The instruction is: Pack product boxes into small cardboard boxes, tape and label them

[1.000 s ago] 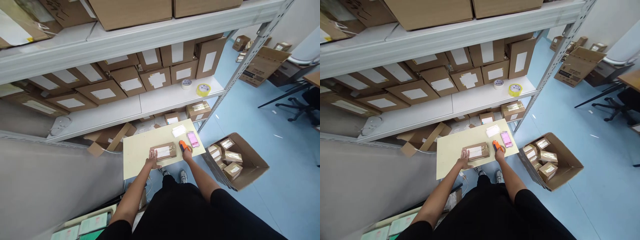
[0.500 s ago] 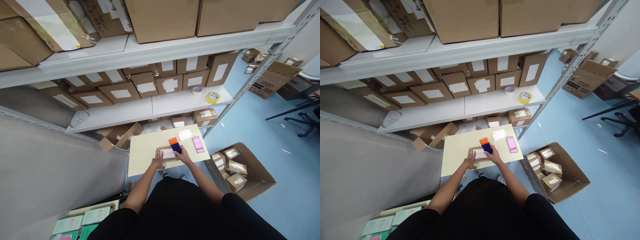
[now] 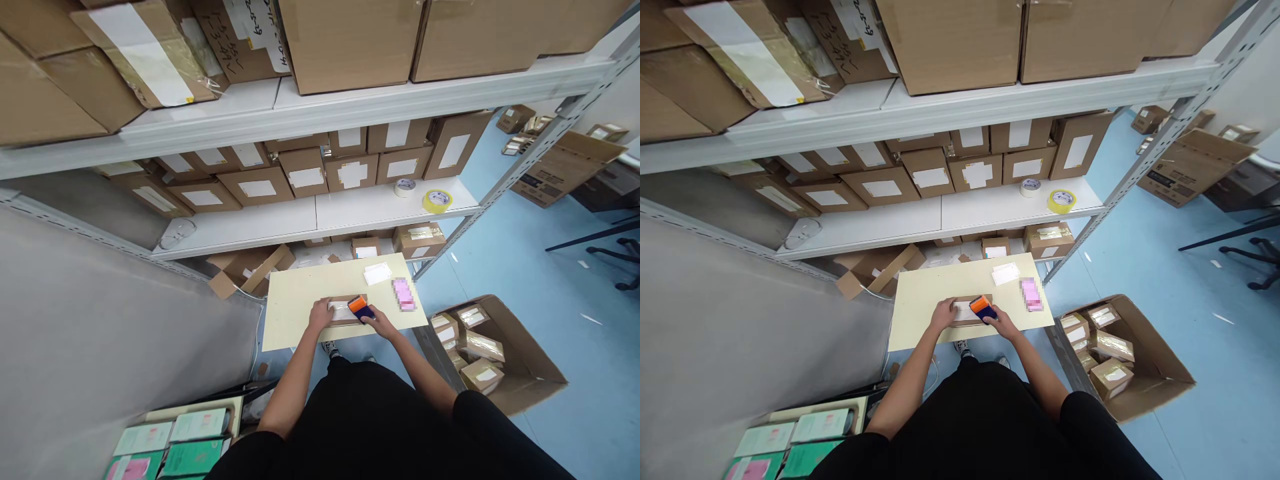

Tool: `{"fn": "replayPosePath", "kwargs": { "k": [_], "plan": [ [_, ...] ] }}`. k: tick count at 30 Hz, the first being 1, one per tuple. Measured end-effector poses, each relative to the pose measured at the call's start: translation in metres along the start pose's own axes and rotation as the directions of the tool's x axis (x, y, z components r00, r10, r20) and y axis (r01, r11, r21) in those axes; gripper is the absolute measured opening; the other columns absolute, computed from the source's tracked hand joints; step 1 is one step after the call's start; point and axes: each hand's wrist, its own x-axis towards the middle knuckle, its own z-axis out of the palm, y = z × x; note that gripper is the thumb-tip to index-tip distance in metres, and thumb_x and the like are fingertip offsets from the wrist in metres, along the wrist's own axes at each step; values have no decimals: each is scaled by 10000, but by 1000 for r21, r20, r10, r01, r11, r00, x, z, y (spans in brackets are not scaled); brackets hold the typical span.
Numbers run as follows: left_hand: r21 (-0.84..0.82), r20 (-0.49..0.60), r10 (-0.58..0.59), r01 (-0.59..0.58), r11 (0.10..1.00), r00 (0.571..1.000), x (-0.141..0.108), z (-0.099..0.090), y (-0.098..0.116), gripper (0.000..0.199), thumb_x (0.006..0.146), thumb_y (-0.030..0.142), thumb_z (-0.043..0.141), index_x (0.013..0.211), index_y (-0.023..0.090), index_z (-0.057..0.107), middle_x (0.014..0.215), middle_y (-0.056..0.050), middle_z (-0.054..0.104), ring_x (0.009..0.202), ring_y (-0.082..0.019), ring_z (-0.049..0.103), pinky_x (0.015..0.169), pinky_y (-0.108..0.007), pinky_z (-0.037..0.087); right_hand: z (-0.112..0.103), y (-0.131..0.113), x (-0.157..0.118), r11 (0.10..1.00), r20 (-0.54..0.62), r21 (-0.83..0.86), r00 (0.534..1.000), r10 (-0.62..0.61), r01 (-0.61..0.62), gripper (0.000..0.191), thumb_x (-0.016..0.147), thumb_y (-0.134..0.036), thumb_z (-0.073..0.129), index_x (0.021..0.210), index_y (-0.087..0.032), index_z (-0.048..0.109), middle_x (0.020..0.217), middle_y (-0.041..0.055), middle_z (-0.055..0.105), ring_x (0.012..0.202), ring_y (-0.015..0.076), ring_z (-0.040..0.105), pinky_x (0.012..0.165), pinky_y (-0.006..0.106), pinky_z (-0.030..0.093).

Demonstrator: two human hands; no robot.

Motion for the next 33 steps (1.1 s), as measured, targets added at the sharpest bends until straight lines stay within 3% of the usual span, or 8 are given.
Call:
{"fn": "replayPosePath", "kwargs": {
  "k": [4, 7, 10, 16, 23, 26, 29, 33],
  "plan": [
    [-316, -65, 115, -130, 940, 991, 8, -5, 35, 457, 1004, 479, 450, 1189, 203, 764, 1278, -92, 742, 1234, -254, 643, 1107, -381, 451, -4, -1, -3, 1000, 18, 16, 999, -26, 26, 428, 862, -571, 677, 1108, -222, 638, 1014, 38, 698, 958, 253, 625, 876, 370, 501],
    [-552, 47, 201, -142, 822, 979, 10, -11, 55, 494, 898, 613, 596, 1018, 187, 816, 1051, -85, 803, 1015, -260, 705, 929, -360, 530, -4, -5, -5, 999, 18, 23, 999, -35, 35, 437, 866, -570, 678, 1131, -223, 641, 1054, 50, 703, 991, 261, 624, 902, 382, 501],
    [-599, 144, 241, -109, 794, 960, 11, -13, 61, 493, 771, 633, 731, 904, 168, 829, 842, -63, 788, 851, -238, 683, 797, -331, 523, -4, -10, -6, 998, 26, 37, 998, -50, 49, 441, 864, -571, 681, 1123, -217, 639, 1053, 53, 699, 990, 258, 623, 911, 385, 496],
    [-616, 62, 166, -93, 782, 984, 15, -9, 53, 498, 741, 649, 719, 785, 161, 806, 681, -29, 711, 688, -177, 607, 678, -292, 469, -10, -26, -9, 996, 55, -15, 995, -89, 90, 432, 882, -604, 662, 1083, -222, 634, 999, 39, 688, 949, 248, 623, 868, 365, 495],
    [-536, -107, 40, -92, 839, 993, 4, -5, 47, 408, 787, 577, 675, 731, 193, 802, 747, -47, 776, 746, -209, 679, 693, -295, 510, -5, -37, 0, 980, -49, -195, 998, -44, 33, 445, 909, -652, 572, 988, -222, 656, 871, 23, 704, 808, 228, 641, 748, 333, 479],
    [-517, -189, 0, -99, 850, 982, -6, -4, 46, 359, 832, 506, 639, 761, 201, 815, 825, -61, 803, 801, -229, 709, 757, -322, 533, -1, -42, 5, 966, -130, -260, 991, -21, -14, 459, 876, -678, 600, 875, -223, 655, 793, 21, 700, 754, 226, 641, 702, 320, 465],
    [-509, -268, -64, -85, 857, 961, -15, -10, 34, 356, 861, 487, 609, 827, 207, 826, 866, -67, 810, 851, -244, 720, 801, -342, 544, -10, -44, 6, 949, -122, -316, 992, -32, -8, 481, 827, -706, 650, 814, -225, 652, 746, 19, 689, 717, 224, 636, 668, 310, 447],
    [-576, -405, -232, -50, 816, 884, -22, -29, 0, 426, 861, 553, 609, 808, 180, 808, 785, -71, 786, 788, -233, 712, 767, -325, 548, -35, -42, 3, 909, -122, -413, 992, 6, -56, 528, 798, -756, 650, 734, -233, 618, 649, 6, 642, 649, 214, 606, 602, 292, 391]
  ]
}}
